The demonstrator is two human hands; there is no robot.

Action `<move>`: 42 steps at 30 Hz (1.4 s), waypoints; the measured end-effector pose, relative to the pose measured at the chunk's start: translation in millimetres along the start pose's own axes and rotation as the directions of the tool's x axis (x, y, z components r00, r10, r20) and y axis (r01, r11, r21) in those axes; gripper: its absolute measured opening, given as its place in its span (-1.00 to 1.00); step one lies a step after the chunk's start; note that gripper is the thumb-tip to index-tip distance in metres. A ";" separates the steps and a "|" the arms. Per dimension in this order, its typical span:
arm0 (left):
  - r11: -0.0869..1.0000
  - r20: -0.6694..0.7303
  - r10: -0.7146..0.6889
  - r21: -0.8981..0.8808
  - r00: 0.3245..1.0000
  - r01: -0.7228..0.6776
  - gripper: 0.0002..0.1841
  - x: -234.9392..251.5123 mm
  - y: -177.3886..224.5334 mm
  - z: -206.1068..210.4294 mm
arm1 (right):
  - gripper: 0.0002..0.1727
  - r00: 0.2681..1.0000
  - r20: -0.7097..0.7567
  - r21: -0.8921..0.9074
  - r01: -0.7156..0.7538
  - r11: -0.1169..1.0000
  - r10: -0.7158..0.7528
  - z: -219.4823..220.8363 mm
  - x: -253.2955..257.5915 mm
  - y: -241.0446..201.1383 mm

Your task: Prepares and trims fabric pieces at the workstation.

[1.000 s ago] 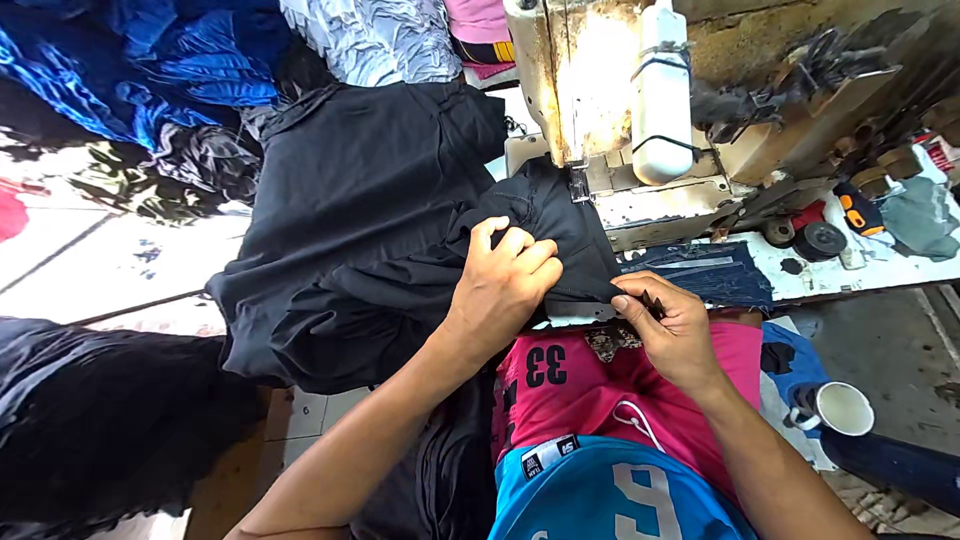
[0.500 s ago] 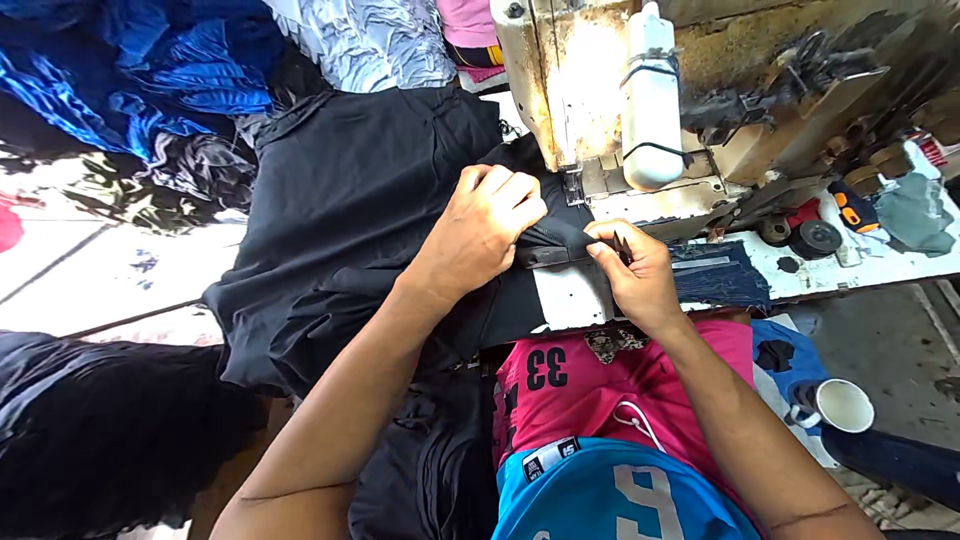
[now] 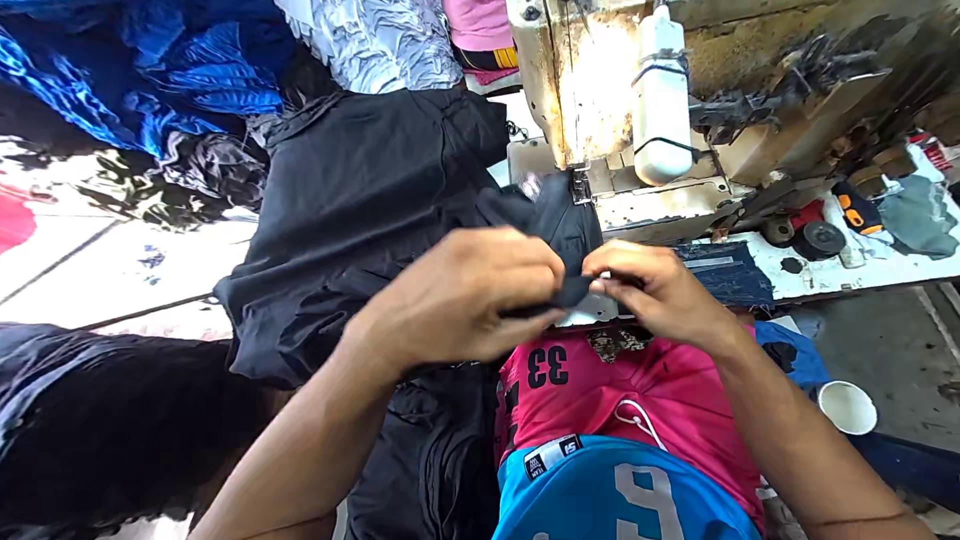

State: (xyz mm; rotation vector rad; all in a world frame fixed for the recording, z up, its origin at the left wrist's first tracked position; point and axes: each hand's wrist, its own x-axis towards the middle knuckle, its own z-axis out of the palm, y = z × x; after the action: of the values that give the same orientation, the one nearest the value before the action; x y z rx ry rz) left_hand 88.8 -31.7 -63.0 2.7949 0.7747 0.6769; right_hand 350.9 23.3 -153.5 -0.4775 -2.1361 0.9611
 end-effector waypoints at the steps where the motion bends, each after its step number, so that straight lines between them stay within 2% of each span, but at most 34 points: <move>1: 0.998 -0.002 0.016 -0.055 1.000 -0.016 -0.71 -0.3 6.5 11.1 | -0.87 1.000 0.029 0.048 0.009 0.999 -0.010 0.0 -6.2 -6.8; 3: 0.986 -0.047 0.013 -0.163 0.999 -0.021 -0.71 -1.5 11.4 34.2 | -0.88 1.000 0.015 0.094 -0.003 0.996 0.001 3.8 -20.5 -13.3; 5: 0.991 -0.150 -0.031 -0.130 0.988 0.011 -0.69 -2.1 9.8 58.8 | -0.86 0.998 -0.058 0.084 -0.032 0.996 0.037 9.6 -34.7 -10.7; 6: 0.998 -0.172 -0.056 -0.010 0.983 0.055 -0.67 -3.0 6.8 69.7 | -0.85 0.993 -0.102 0.075 -0.056 0.996 0.063 12.4 -41.5 -8.7; 9: 0.918 -0.075 -0.160 0.356 0.984 0.177 -0.66 -11.6 -13.1 89.2 | -0.85 0.966 -0.225 0.054 -0.118 0.992 0.127 21.3 -57.7 -4.9; 12: 0.860 -0.050 -0.247 0.450 0.968 0.242 -0.76 -16.6 -18.6 86.4 | -0.84 0.952 -0.277 0.036 -0.126 0.991 0.131 27.4 -65.5 -2.8; 18: 0.827 -0.001 -0.273 0.511 0.962 0.236 -0.81 -4.9 -5.3 68.3 | -0.84 0.917 -0.345 0.131 -0.164 0.978 0.200 29.6 -63.3 -0.7; 25: 0.797 -0.047 -0.270 0.550 0.962 0.250 -0.77 7.6 -42.5 59.3 | -0.85 0.888 -0.375 0.112 -0.241 0.964 0.265 31.7 -35.0 14.6; 30: 0.786 -0.080 -0.214 0.577 0.974 0.220 -0.76 10.0 -68.5 46.3 | -0.84 0.884 -0.396 0.112 -0.224 0.968 0.251 31.6 -9.1 21.3; 34: 0.852 -0.038 -0.154 0.501 0.987 0.152 -0.63 10.0 -76.3 33.3 | -0.84 0.887 -0.417 0.083 -0.178 0.981 0.196 30.7 4.8 24.8; 37: 0.915 0.064 -0.170 0.380 0.983 0.134 -0.66 10.7 -72.2 18.4 | -0.83 0.889 -0.423 0.076 -0.160 0.984 0.177 28.7 11.2 25.6; 38: 0.919 0.090 -0.203 0.362 0.975 0.158 -0.63 10.8 -70.0 13.0 | -0.83 0.892 -0.420 0.073 -0.148 0.986 0.165 28.4 12.3 26.7; 39: 0.914 0.113 -0.243 0.359 0.963 0.188 -0.49 10.7 -68.1 6.8 | -0.83 0.896 -0.415 0.070 -0.140 0.988 0.156 27.8 12.9 27.6; 41: 0.879 0.130 -0.327 0.406 0.936 0.251 -0.27 7.7 -68.4 -8.7 | -0.83 0.905 -0.398 0.066 -0.134 0.989 0.150 25.8 12.8 28.5; 42: 0.854 0.138 -0.361 0.446 0.922 0.268 -0.24 4.7 -71.1 -18.8 | -0.83 0.910 -0.387 0.057 -0.137 0.989 0.148 24.2 12.3 28.4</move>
State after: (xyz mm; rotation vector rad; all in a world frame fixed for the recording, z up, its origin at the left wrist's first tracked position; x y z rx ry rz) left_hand 51.7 32.0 -63.9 2.9164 1.4394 0.1499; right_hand 325.7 37.2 -180.2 -0.7537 -1.7434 0.8881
